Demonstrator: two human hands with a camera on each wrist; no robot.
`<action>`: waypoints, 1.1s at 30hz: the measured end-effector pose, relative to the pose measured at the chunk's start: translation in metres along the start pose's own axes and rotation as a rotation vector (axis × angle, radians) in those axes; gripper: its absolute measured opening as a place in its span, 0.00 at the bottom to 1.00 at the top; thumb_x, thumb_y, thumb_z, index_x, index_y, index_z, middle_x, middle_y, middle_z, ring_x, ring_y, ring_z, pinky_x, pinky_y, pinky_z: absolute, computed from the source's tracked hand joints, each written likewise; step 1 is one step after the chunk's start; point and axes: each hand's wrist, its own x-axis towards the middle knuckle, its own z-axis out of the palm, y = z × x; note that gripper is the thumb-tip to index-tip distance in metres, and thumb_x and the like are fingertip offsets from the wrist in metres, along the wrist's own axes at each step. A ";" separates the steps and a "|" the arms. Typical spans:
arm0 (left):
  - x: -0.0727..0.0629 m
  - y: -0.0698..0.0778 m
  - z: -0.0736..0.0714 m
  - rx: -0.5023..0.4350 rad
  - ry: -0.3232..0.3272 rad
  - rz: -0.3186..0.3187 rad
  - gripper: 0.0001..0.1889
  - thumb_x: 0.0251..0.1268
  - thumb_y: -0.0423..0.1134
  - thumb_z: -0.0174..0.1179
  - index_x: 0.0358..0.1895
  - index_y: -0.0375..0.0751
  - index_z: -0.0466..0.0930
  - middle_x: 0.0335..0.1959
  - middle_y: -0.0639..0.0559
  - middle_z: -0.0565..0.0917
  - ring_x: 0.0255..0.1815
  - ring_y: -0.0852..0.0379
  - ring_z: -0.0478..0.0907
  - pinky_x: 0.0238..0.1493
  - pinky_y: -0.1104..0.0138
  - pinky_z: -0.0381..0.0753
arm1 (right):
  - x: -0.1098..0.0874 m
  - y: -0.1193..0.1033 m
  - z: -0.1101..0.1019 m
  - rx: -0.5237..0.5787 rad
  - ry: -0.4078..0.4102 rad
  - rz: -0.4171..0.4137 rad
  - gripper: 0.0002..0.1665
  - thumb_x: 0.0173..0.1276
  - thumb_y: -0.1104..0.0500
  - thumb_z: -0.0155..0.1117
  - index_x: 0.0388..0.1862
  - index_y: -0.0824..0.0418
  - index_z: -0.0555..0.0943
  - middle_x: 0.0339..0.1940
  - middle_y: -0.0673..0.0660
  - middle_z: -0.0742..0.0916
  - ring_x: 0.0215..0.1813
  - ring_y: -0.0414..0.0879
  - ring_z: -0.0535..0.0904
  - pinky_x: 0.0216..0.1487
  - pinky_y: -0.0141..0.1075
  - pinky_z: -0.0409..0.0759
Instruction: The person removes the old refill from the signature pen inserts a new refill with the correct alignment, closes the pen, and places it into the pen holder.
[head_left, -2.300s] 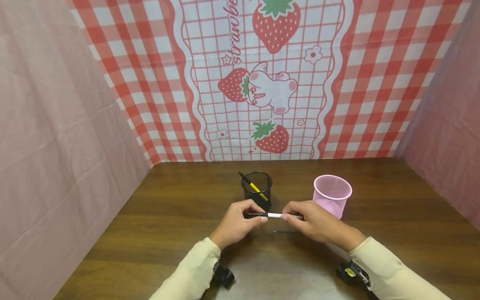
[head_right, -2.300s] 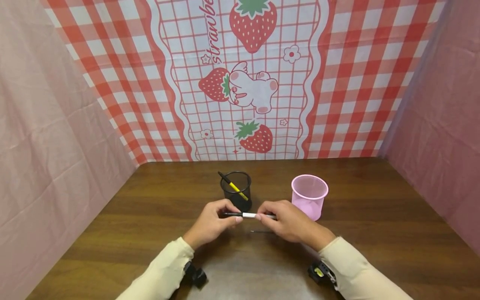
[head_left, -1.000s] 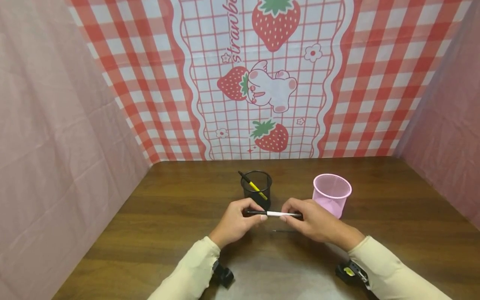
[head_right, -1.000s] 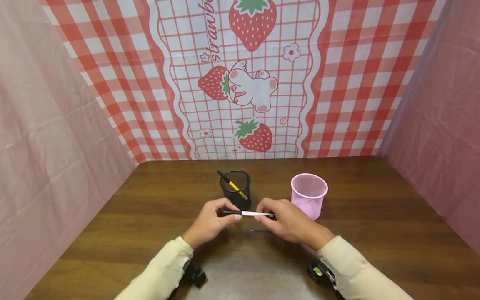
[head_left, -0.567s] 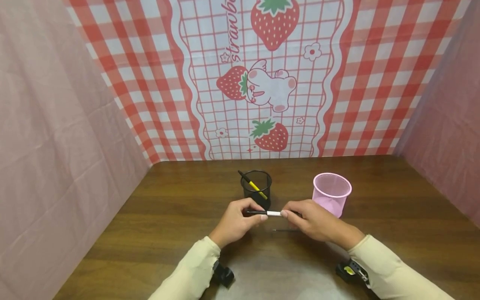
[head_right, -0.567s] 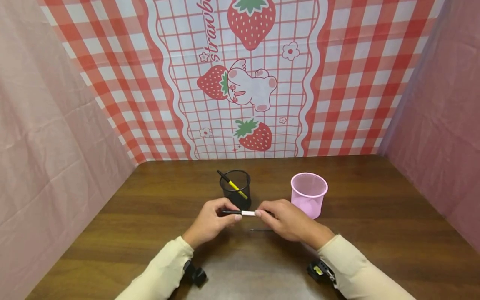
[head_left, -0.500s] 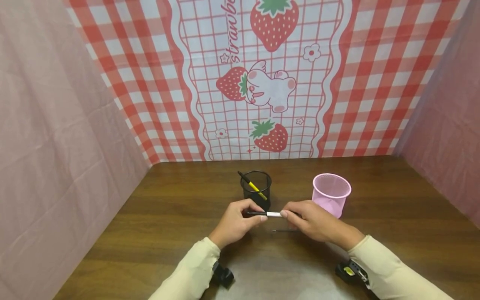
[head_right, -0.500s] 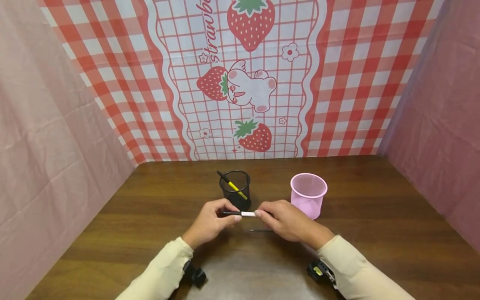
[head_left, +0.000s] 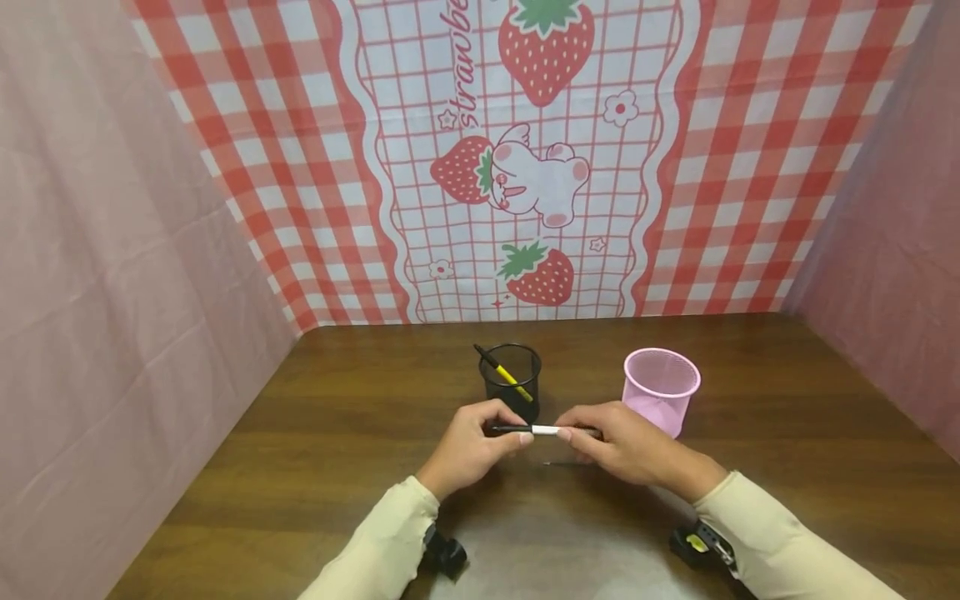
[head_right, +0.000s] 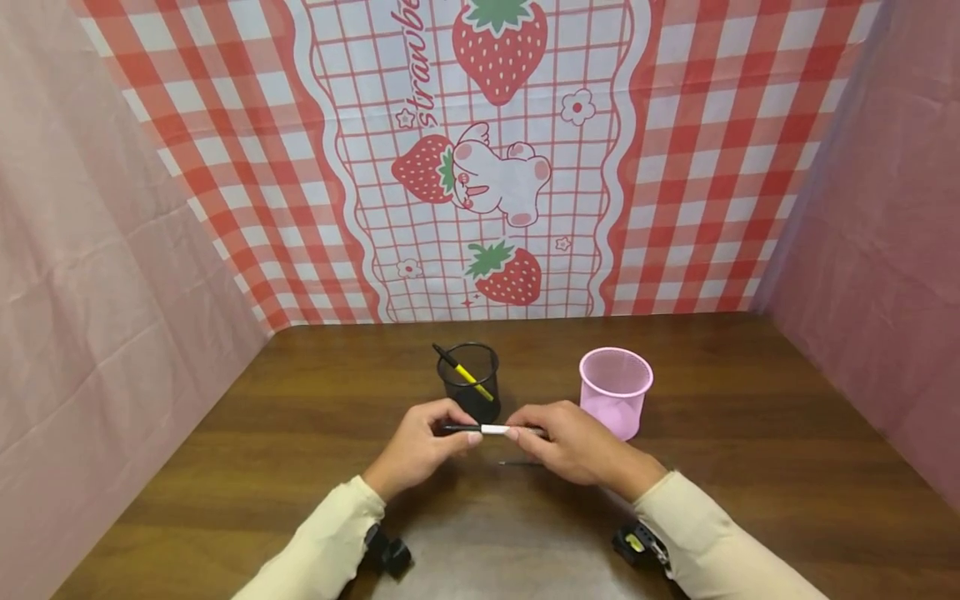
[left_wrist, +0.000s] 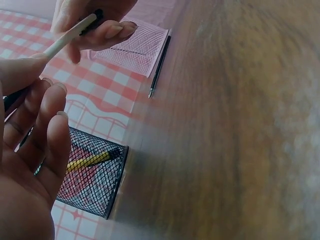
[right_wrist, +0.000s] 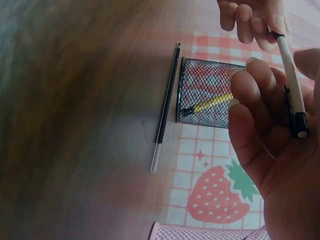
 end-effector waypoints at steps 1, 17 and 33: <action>0.000 0.000 0.000 0.002 -0.001 0.002 0.05 0.62 0.36 0.71 0.38 0.42 0.85 0.24 0.53 0.84 0.24 0.59 0.79 0.27 0.68 0.80 | 0.000 0.000 0.000 0.000 0.006 -0.005 0.04 0.74 0.57 0.63 0.43 0.54 0.84 0.25 0.41 0.82 0.26 0.33 0.76 0.28 0.31 0.77; 0.003 -0.001 0.001 0.012 0.003 0.002 0.05 0.61 0.36 0.71 0.37 0.41 0.85 0.25 0.53 0.85 0.25 0.58 0.80 0.27 0.68 0.80 | 0.000 0.002 0.002 -0.002 0.066 -0.063 0.11 0.66 0.63 0.70 0.37 0.52 0.76 0.25 0.40 0.83 0.27 0.33 0.77 0.28 0.30 0.77; -0.004 0.032 0.001 -0.003 0.010 -0.003 0.04 0.61 0.26 0.68 0.37 0.30 0.83 0.24 0.46 0.83 0.24 0.58 0.79 0.28 0.70 0.79 | 0.000 0.001 0.003 -0.048 0.060 -0.019 0.07 0.68 0.60 0.69 0.36 0.49 0.79 0.27 0.37 0.81 0.28 0.32 0.75 0.30 0.31 0.77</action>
